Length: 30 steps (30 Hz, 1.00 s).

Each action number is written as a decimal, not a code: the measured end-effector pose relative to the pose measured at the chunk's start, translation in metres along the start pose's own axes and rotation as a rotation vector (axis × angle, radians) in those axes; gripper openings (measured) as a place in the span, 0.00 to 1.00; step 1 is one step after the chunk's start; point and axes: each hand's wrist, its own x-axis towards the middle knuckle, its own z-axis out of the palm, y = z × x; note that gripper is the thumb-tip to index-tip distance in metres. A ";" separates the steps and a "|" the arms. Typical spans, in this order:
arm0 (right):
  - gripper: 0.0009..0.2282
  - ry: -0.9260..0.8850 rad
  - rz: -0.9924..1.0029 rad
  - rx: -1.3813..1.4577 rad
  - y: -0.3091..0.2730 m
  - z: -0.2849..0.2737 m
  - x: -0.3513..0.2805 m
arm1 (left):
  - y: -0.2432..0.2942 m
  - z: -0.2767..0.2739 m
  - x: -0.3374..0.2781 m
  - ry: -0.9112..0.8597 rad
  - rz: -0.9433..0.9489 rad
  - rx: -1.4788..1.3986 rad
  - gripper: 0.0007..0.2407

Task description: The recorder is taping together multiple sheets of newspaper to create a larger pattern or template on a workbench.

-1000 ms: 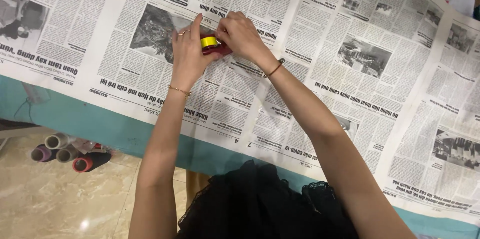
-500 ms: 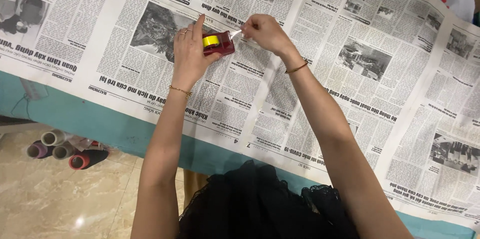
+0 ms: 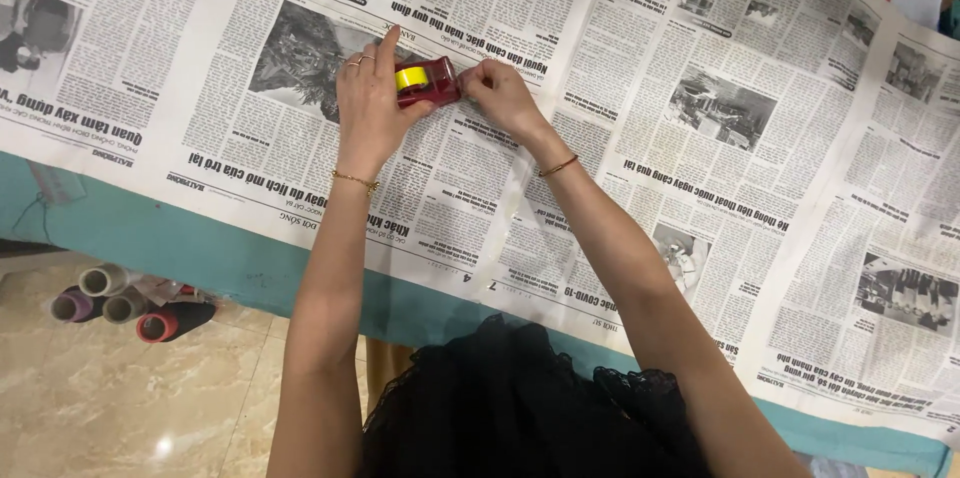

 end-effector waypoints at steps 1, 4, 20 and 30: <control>0.05 0.010 0.002 -0.024 0.000 0.000 -0.001 | 0.000 0.001 0.000 0.000 -0.004 0.004 0.45; 0.05 -0.013 -0.053 -0.004 0.003 -0.001 -0.006 | 0.001 0.000 0.001 -0.021 -0.030 -0.002 0.45; 0.05 -0.222 -0.025 -0.242 -0.040 -0.097 -0.107 | 0.044 0.006 -0.039 0.142 0.171 -0.019 0.27; 0.04 -0.599 -0.047 -0.635 -0.038 -0.081 -0.093 | 0.119 0.037 -0.129 -0.086 0.234 -0.181 0.16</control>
